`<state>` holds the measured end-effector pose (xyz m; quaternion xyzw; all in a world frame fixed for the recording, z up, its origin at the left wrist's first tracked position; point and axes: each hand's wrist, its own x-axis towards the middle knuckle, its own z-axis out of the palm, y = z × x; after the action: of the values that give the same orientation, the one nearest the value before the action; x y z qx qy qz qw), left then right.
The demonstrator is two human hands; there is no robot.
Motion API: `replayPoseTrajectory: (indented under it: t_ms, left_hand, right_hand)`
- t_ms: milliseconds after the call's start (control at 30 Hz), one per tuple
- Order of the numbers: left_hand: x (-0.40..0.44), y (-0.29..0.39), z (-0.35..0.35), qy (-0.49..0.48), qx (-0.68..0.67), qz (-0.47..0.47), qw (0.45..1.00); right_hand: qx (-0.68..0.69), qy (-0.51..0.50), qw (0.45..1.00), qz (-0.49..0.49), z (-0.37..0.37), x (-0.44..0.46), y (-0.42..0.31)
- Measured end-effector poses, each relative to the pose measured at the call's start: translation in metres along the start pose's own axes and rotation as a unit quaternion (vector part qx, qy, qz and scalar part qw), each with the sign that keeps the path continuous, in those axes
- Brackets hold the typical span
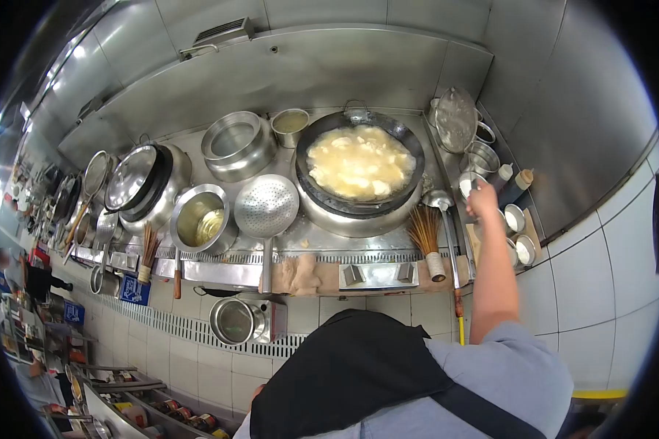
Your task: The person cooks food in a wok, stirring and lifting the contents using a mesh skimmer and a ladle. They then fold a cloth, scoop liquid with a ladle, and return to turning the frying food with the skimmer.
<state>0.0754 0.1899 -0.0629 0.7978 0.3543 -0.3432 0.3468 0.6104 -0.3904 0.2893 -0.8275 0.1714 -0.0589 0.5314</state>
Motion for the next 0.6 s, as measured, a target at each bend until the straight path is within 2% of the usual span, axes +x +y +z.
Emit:
replayPoseTrajectory:
  t_ms: [33, 100, 167, 200, 233, 300, 333, 367, 400, 433, 500, 567, 600]
  left_hand:
    - [-0.002, 0.004, -0.003, 0.004, -0.002, 0.000, 1.000]
    - [-0.004, 0.012, -0.009, 0.015, -0.009, 0.001, 1.000]
    - [-0.011, 0.024, -0.016, 0.029, -0.024, -0.001, 0.999]
    - [-0.014, 0.031, -0.021, 0.038, -0.036, -0.004, 0.999]
    - [-0.019, 0.038, -0.023, 0.045, -0.048, -0.008, 0.998]
    - [-0.030, 0.047, -0.026, 0.051, -0.063, -0.015, 0.997]
    - [-0.034, 0.048, -0.025, 0.049, -0.066, -0.018, 0.996]
    - [-0.037, 0.048, -0.025, 0.044, -0.066, -0.021, 0.997]
    - [-0.038, 0.048, -0.025, 0.036, -0.062, -0.025, 0.997]
    - [-0.040, 0.047, -0.023, 0.025, -0.057, -0.028, 0.998]
    - [-0.038, 0.036, -0.014, 0.007, -0.040, -0.030, 0.999]
    - [-0.032, 0.021, -0.003, 0.002, -0.018, -0.023, 1.000]
    - [-0.030, 0.018, -0.001, 0.001, -0.012, -0.022, 1.000]
  right_hand:
    - [-0.128, 0.056, 0.990, -0.021, 0.011, 0.005, 0.008]
    - [-0.208, -0.026, 0.978, -0.023, 0.024, 0.006, 0.014]
    - [-0.166, -0.037, 0.985, 0.004, 0.020, 0.012, 0.031]
    - [-0.261, 0.067, 0.941, -0.206, 0.013, 0.029, 0.057]
    - [-0.339, 0.165, 0.834, -0.403, 0.010, 0.038, 0.072]
    - [-0.263, 0.184, 0.801, -0.505, -0.015, 0.006, 0.031]
    - [-0.239, 0.092, 0.901, -0.351, -0.029, -0.024, -0.005]
    - [-0.205, -0.003, 0.962, -0.182, -0.040, -0.051, -0.040]
    - [-0.195, -0.040, 0.969, -0.147, -0.047, -0.066, -0.060]
    - [-0.193, -0.040, 0.969, -0.147, -0.041, -0.066, -0.062]
    - [-0.246, -0.083, 0.941, -0.218, -0.028, -0.058, -0.062]
    - [-0.269, -0.094, 0.926, -0.248, 0.008, -0.039, -0.054]
    - [-0.272, -0.066, 0.905, -0.321, 0.032, -0.015, -0.029]
